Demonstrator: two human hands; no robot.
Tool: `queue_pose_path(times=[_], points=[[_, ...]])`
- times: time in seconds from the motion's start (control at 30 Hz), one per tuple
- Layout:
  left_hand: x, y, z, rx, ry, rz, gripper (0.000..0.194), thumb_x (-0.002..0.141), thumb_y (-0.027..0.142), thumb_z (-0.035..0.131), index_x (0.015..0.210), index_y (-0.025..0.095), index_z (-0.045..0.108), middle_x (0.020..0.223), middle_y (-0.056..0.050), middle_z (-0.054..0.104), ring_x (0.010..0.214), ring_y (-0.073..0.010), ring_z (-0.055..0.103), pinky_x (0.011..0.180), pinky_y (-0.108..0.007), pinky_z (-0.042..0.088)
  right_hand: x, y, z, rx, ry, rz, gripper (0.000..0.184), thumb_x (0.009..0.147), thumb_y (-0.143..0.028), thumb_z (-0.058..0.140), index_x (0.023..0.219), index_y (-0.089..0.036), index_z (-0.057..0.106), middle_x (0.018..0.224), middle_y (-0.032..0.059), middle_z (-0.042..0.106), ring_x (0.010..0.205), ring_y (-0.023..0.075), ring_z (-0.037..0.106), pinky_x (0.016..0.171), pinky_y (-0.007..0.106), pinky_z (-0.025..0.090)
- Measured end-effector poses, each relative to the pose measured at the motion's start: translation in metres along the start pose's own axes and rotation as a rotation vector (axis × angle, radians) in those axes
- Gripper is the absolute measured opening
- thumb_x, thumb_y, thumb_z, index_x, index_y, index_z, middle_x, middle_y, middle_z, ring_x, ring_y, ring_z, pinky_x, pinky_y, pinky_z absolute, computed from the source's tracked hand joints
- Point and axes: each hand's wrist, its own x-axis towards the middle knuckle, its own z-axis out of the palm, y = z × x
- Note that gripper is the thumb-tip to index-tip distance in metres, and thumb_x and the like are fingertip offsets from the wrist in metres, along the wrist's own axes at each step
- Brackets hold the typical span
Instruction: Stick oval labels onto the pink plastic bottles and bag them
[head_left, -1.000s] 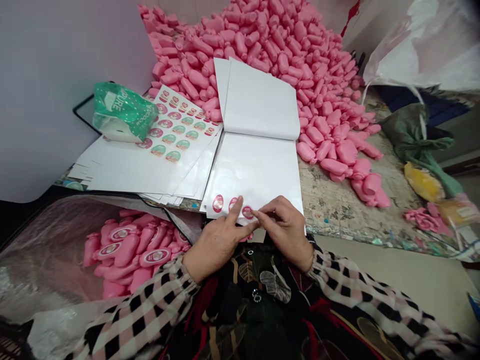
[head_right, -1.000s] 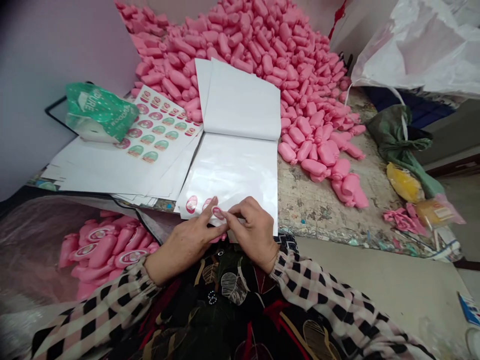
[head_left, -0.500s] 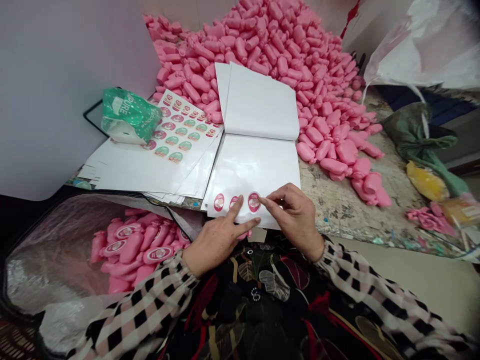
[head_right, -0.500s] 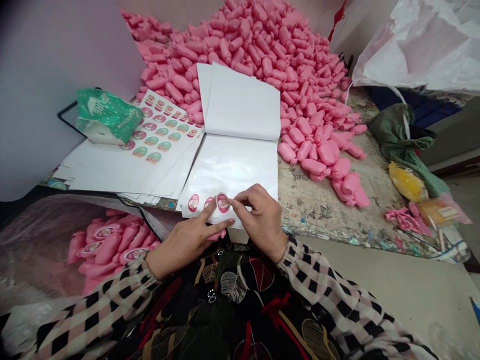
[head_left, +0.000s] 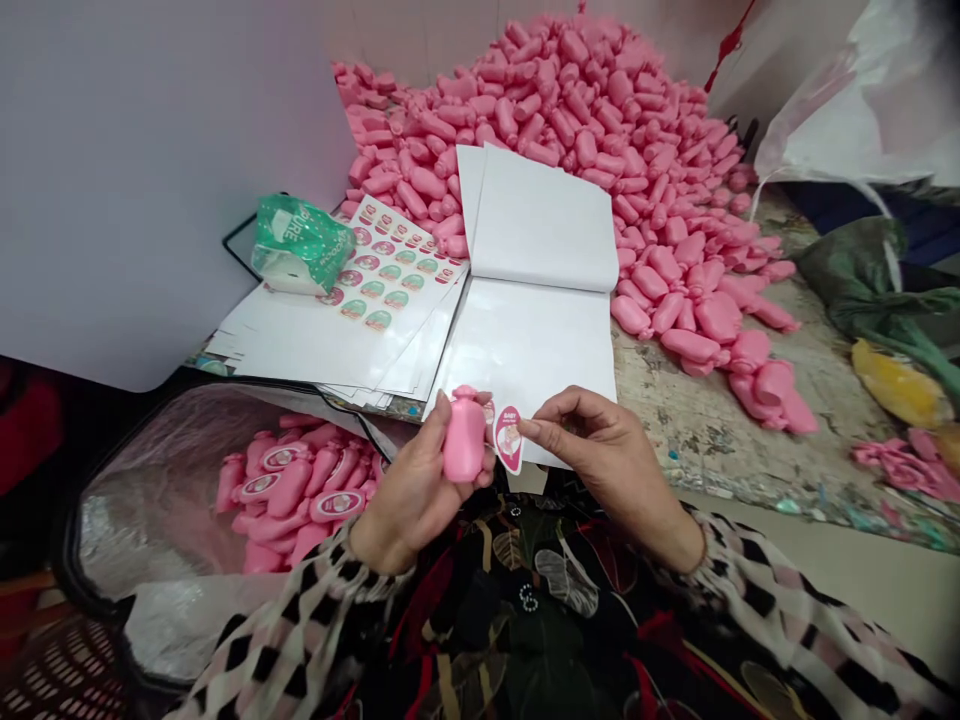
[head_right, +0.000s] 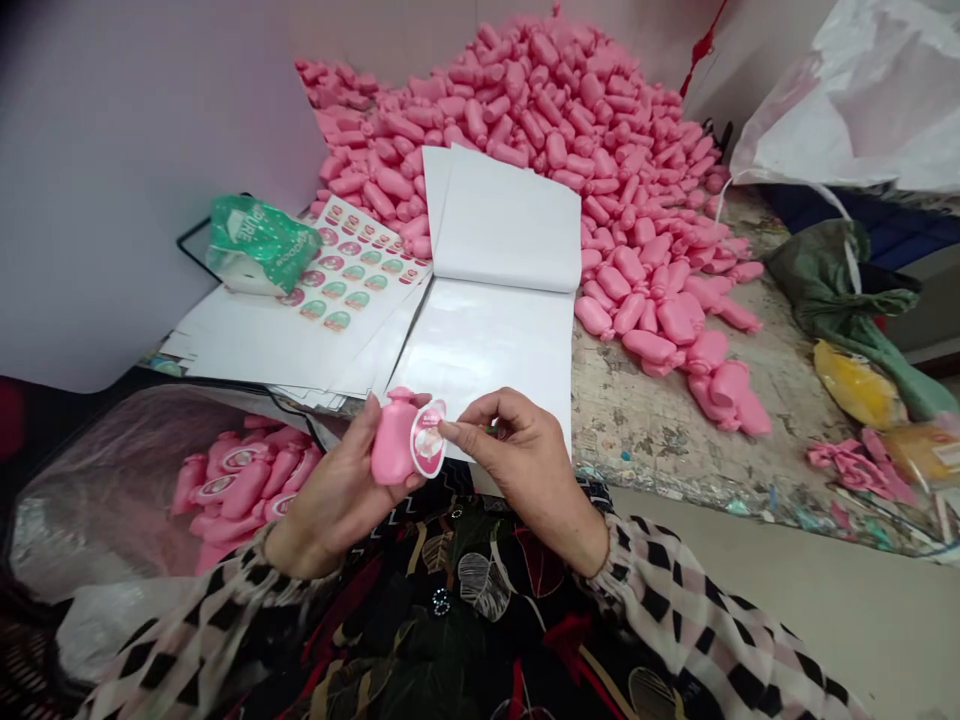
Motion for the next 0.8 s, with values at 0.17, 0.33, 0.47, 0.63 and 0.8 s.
queue_pose_path(times=[0.17, 0.33, 0.47, 0.63, 0.8], points=[[0.013, -0.006, 0.014, -0.197, -0.005, -0.011, 0.036, 0.091, 0.051, 0.044, 0.108, 0.022, 0.058, 0.090, -0.001, 0.054, 0.072, -0.0086, 0.052, 0.065, -0.020, 0.047, -0.004, 0.006, 0.011, 0.100, -0.049, 0.068, 0.022, 0.068, -0.036, 0.075, 0.070, -0.020, 0.062, 0.066, -0.0029, 0.062, 0.059, 0.0100, 0.053, 0.054, 0.024, 0.042], [0.013, -0.013, 0.017, -0.184, -0.059, 0.028, 0.041, 0.089, 0.053, 0.045, 0.110, 0.020, 0.059, 0.088, -0.001, 0.051, 0.069, -0.0088, 0.050, 0.060, -0.020, 0.044, -0.001, 0.007, 0.013, 0.124, -0.019, 0.111, 0.021, 0.066, -0.033, 0.076, 0.064, -0.019, 0.060, 0.061, -0.0038, 0.061, 0.055, 0.0100, 0.054, 0.051, 0.023, 0.044], [0.012, -0.015, 0.016, -0.152, -0.068, 0.034, 0.043, 0.089, 0.054, 0.045, 0.112, 0.021, 0.059, 0.085, -0.001, 0.051, 0.065, -0.0090, 0.049, 0.057, -0.022, 0.044, 0.000, 0.007, 0.014, 0.163, -0.031, 0.103, 0.021, 0.065, -0.031, 0.077, 0.065, -0.020, 0.059, 0.059, -0.0050, 0.060, 0.053, 0.0096, 0.055, 0.052, 0.024, 0.046], [0.012, -0.015, 0.015, -0.101, -0.072, 0.027, 0.046, 0.090, 0.054, 0.042, 0.114, 0.020, 0.058, 0.084, -0.002, 0.052, 0.061, -0.0087, 0.050, 0.056, -0.022, 0.044, 0.000, 0.011, 0.013, 0.205, -0.054, 0.093, 0.019, 0.070, -0.032, 0.074, 0.068, -0.020, 0.059, 0.060, -0.0049, 0.061, 0.054, 0.0096, 0.057, 0.053, 0.024, 0.048], [0.014, -0.015, 0.017, -0.077, -0.076, 0.029, 0.048, 0.090, 0.055, 0.041, 0.116, 0.018, 0.057, 0.081, -0.002, 0.052, 0.059, -0.0088, 0.050, 0.055, -0.022, 0.043, 0.001, 0.010, 0.011, 0.238, -0.097, 0.125, 0.023, 0.069, -0.036, 0.075, 0.069, -0.019, 0.058, 0.060, -0.0041, 0.062, 0.054, 0.0106, 0.058, 0.054, 0.025, 0.048]])
